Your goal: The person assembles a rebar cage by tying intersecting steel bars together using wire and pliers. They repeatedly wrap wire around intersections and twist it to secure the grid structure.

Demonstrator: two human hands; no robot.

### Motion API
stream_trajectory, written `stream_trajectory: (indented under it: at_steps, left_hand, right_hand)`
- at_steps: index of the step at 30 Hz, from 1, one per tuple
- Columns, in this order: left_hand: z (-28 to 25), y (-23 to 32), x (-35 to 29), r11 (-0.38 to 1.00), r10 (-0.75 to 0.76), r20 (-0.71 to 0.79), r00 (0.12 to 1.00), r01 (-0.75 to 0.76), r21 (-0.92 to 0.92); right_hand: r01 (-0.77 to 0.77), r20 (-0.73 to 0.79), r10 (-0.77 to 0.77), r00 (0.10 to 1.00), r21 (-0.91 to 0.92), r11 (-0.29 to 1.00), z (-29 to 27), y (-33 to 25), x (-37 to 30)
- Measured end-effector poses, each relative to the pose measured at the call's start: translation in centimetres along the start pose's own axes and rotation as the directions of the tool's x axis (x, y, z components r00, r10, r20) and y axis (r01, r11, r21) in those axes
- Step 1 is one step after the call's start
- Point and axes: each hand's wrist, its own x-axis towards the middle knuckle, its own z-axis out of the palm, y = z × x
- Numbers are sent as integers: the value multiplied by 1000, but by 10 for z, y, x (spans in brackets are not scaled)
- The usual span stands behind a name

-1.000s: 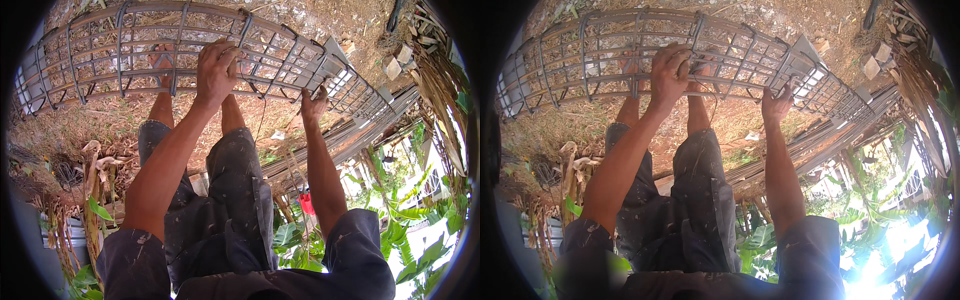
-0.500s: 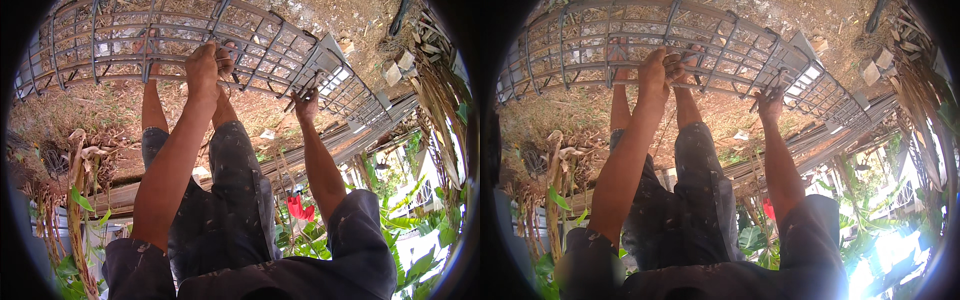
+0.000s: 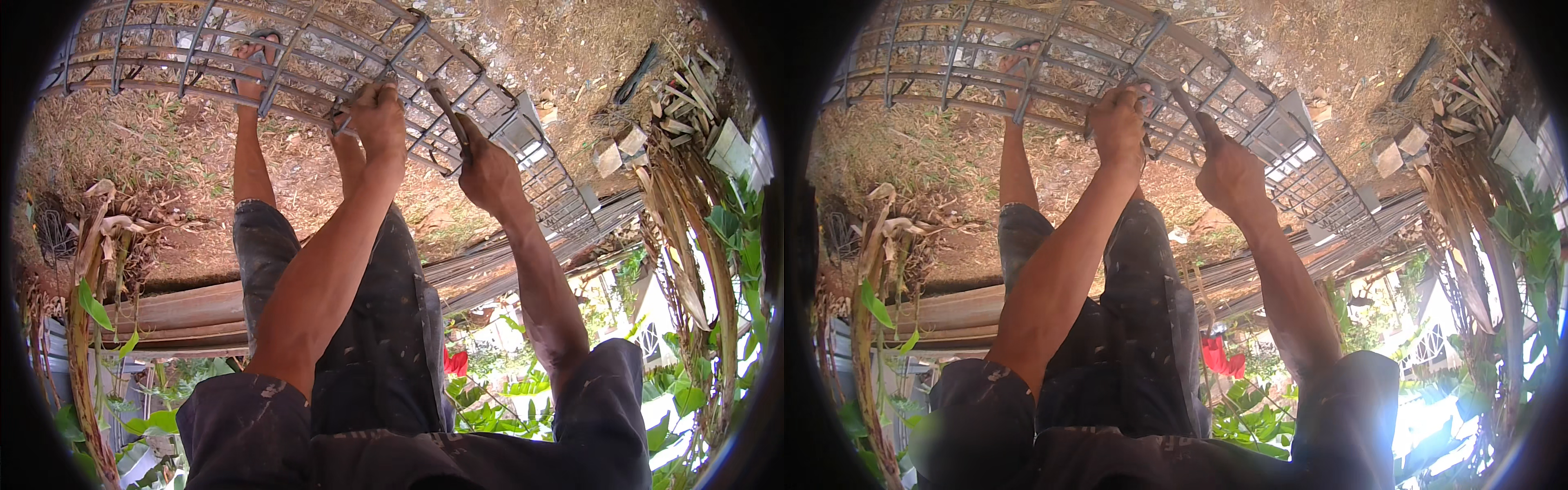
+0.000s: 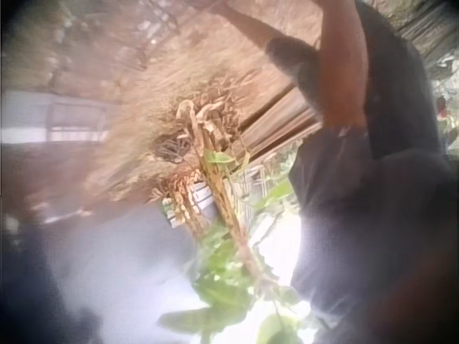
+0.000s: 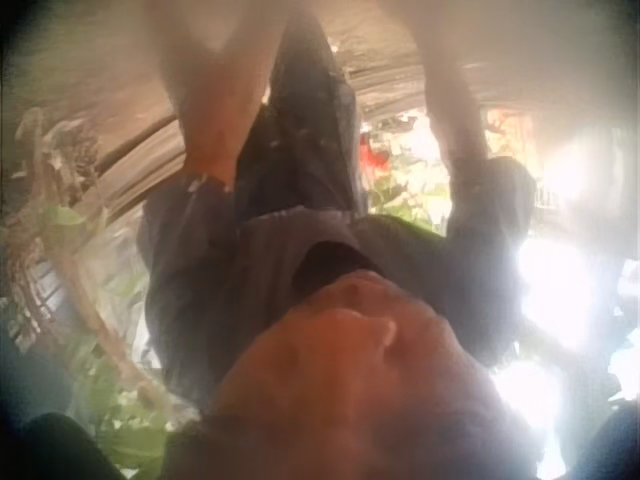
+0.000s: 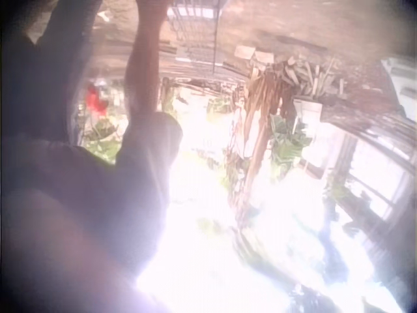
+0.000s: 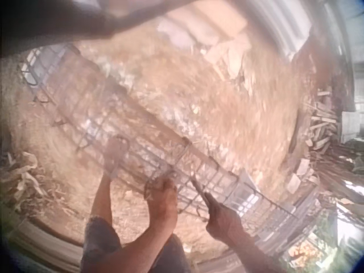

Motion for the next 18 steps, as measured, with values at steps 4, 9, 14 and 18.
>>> stream_trajectory:
  at_steps: [4, 9, 14, 18]
  left_hand:
    - [6, 21, -18, 986, -90, 5, 996, 90, -142]
    - [11, -4, -1, 975, -72, -36, 997, 63, -214]
    - [11, 15, -11, 978, -151, -5, 988, 149, -147]
    - [3, 3, -6, 985, -167, 135, 977, 158, 73]
  right_hand:
    - [95, -7, -100, 995, -265, 960, -10, -23, 27]
    - [141, 48, -133, 990, -393, 909, -18, -38, 32]
    - [84, 27, -82, 996, -486, 870, -25, -41, 34]
    - [-409, 502, 149, 852, 458, 789, -24, -33, 39]
